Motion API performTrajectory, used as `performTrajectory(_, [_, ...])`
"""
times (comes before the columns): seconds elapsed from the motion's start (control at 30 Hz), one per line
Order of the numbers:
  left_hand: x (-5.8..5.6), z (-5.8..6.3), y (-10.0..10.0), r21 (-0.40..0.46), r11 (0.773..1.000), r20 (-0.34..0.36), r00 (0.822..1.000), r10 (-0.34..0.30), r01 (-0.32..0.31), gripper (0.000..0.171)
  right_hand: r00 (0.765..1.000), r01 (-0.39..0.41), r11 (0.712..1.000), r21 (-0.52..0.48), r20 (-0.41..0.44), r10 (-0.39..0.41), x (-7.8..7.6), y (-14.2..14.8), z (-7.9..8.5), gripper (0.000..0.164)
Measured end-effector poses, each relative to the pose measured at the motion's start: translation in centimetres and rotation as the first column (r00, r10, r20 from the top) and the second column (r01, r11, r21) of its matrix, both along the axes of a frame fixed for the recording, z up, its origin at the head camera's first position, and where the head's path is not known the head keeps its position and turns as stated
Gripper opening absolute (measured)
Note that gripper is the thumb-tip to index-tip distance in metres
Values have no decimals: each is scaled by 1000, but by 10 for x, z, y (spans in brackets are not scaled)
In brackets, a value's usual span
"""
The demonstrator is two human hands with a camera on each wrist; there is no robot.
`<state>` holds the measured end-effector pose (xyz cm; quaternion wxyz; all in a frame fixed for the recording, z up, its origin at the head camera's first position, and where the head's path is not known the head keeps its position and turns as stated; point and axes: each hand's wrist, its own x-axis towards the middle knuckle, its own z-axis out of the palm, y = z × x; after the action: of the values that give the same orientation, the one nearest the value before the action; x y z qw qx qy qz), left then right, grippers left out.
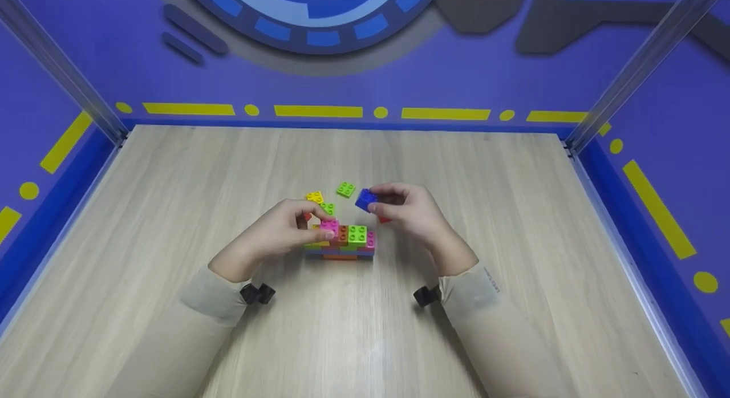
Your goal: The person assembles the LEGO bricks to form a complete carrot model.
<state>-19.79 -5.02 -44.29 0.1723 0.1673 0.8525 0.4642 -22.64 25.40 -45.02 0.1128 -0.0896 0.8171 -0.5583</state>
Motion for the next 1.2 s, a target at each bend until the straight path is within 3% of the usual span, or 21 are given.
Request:
performTrajectory(0.63, [0, 0, -1, 41, 999, -23, 999, -30, 31, 20, 985, -158, 984, -86, -87, 151, 21, -13, -7, 36])
performTrajectory(1.2, [-2, -2, -1, 12, 1000, 2, 1000, -24, 24, 23, 959, -214, 977, 15, -188, 213, 27, -20, -10, 34])
